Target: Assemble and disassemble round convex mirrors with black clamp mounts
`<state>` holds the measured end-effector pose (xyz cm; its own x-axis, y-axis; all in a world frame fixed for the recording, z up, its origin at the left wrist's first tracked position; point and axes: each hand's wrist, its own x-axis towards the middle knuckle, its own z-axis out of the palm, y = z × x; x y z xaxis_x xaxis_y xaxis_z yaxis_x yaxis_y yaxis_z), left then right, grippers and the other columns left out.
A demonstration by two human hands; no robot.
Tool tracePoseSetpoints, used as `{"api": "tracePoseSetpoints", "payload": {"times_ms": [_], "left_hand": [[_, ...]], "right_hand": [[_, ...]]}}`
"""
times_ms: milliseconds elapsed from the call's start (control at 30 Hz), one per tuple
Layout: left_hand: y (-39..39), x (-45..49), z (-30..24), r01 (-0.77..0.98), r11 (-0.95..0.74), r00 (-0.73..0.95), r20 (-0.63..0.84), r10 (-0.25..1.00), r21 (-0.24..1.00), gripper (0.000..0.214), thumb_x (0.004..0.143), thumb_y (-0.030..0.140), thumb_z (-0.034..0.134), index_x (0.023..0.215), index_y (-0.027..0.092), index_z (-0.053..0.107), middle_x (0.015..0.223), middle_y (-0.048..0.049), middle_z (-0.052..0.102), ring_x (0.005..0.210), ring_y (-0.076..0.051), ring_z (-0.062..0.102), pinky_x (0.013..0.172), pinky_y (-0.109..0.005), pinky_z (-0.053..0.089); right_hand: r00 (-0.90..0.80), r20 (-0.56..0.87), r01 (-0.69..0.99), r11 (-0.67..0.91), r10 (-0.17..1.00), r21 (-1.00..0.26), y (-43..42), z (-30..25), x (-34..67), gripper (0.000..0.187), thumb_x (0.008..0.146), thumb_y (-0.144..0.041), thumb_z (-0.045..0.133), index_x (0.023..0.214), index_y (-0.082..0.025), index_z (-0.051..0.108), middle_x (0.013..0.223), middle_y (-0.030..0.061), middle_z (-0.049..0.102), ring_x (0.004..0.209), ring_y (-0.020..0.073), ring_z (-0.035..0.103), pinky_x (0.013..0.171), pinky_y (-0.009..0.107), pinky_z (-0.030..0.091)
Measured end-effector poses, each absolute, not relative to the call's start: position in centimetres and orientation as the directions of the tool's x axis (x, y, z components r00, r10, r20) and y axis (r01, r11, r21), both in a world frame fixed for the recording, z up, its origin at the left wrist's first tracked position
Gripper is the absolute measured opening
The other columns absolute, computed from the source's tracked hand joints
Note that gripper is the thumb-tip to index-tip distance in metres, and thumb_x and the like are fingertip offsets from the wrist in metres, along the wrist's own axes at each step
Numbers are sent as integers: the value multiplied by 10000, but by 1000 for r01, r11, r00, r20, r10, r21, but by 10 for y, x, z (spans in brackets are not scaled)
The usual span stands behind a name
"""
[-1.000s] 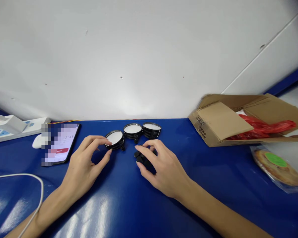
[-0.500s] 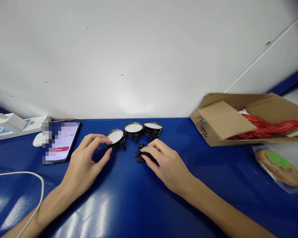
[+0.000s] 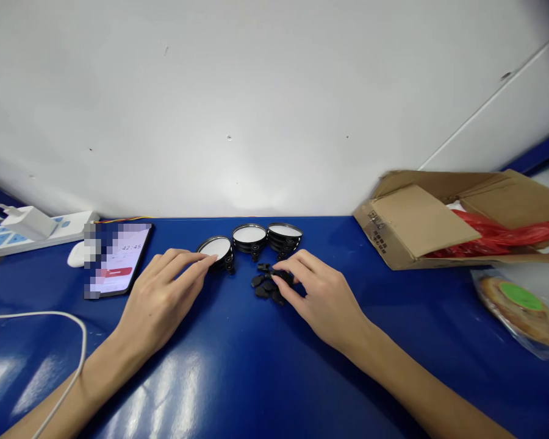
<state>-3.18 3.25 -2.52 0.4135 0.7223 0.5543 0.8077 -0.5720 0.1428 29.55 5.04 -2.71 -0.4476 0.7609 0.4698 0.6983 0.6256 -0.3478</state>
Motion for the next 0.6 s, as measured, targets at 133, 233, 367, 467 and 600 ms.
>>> {"api": "tracePoseSetpoints", "payload": {"times_ms": [133, 233, 367, 467, 600], "left_hand": [[32, -38, -24, 804, -594, 483, 561, 672, 20, 370, 1184, 102, 607, 1523, 183, 731, 1148, -120, 885, 999, -319, 821, 837, -454, 559], [32, -40, -22, 790, -611, 520, 578, 629, -45, 371, 1178, 82, 606, 1517, 168, 727, 1020, -101, 884, 874, -293, 823, 766, -431, 539], [30, -40, -20, 781, -619, 521, 629, 577, -79, 363, 1137, 55, 668, 1465, 195, 740, 966, -69, 880, 796, -263, 826, 765, -410, 600], [27, -41, -18, 778, -623, 500, 674, 544, -75, 357, 1102, 37, 720, 1405, 220, 758, 1028, -80, 905, 858, -274, 873, 831, -417, 671], [16, -41, -14, 760, -649, 474, 715, 513, -37, 358, 1066, 47, 787, 1361, 250, 777, 1115, -90, 935, 835, -262, 904, 781, -391, 714]], "right_hand": [[-470, 472, 683, 646, 746, -341, 48, -27, 292, 78, 1167, -210, 687, 1192, -198, 760, 1091, 67, 790, 856, 190, 761, 745, 326, 609], [-471, 492, 667, 661, 732, -344, 48, -28, 291, 69, 1161, -197, 695, 1175, -196, 762, 1086, 65, 786, 868, 192, 766, 738, 321, 602], [-450, 531, 633, 676, 718, -378, 46, -27, 290, 94, 1166, -198, 687, 1199, -200, 775, 1098, 78, 784, 912, 197, 764, 784, 326, 619], [-420, 500, 545, 651, 757, -528, 42, -21, 288, 158, 1186, -244, 657, 1245, -222, 802, 1130, 83, 769, 915, 189, 746, 792, 329, 620], [-357, 189, 236, 284, 915, -929, 36, -7, 280, 341, 1232, -455, 570, 1173, -236, 825, 947, 21, 674, 681, 127, 623, 618, 279, 525]]}}
